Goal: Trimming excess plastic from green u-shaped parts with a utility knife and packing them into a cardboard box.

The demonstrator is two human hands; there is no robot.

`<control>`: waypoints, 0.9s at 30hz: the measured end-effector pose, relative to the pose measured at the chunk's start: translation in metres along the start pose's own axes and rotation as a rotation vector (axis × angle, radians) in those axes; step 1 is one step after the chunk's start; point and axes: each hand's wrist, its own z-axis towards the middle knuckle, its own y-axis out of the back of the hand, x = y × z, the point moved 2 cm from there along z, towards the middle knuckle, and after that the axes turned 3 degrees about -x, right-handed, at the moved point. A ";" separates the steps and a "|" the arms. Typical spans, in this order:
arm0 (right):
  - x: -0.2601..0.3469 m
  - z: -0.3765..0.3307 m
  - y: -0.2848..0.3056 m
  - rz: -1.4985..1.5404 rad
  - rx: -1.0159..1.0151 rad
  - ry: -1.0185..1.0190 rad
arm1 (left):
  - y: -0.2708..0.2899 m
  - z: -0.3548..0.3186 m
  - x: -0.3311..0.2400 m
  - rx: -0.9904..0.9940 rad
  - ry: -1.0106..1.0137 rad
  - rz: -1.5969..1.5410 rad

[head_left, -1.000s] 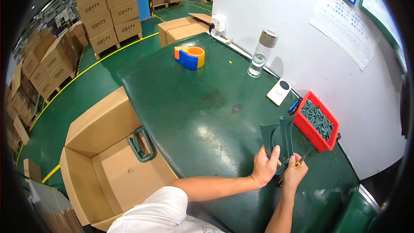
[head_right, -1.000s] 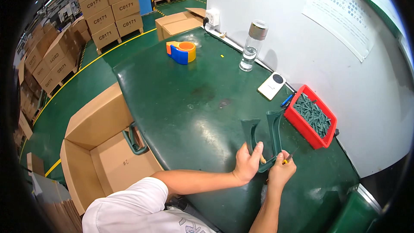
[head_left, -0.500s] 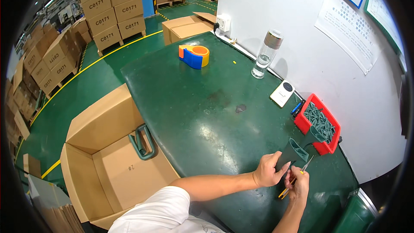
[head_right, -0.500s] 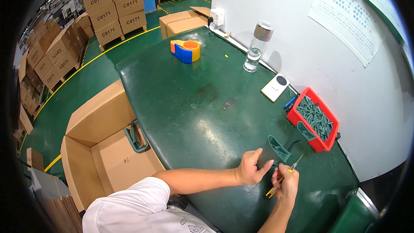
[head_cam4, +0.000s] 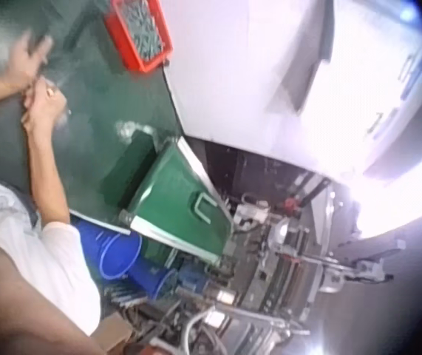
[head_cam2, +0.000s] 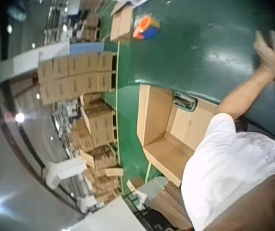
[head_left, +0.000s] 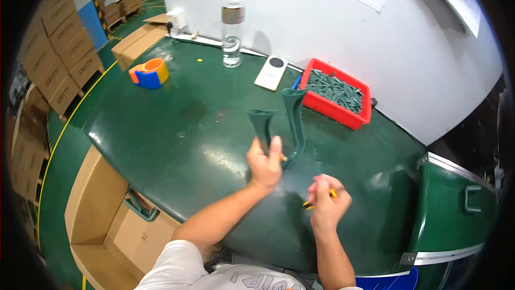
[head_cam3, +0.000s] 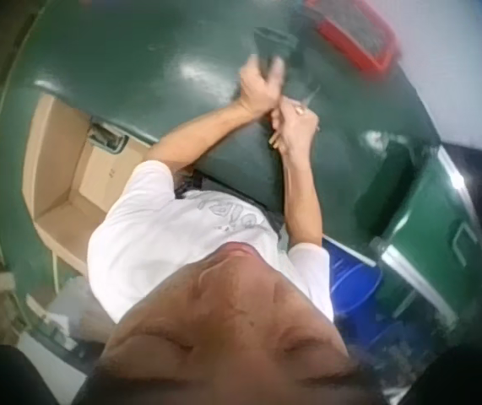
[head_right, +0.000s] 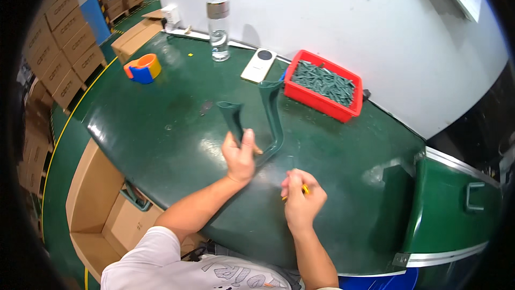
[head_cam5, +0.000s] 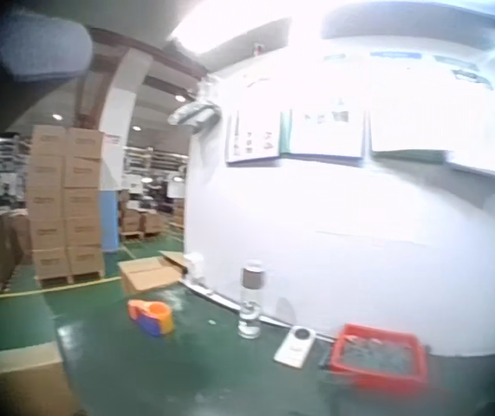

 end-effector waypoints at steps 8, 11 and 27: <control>0.035 0.121 0.032 -0.827 0.122 0.508 | -0.013 -0.012 0.002 0.064 0.640 -0.477; -0.004 0.106 0.028 -0.714 0.228 0.229 | -0.008 -0.009 0.002 0.124 0.634 -0.507; -0.007 0.018 0.014 0.094 0.340 -0.661 | -0.005 0.013 0.009 0.483 -0.705 0.507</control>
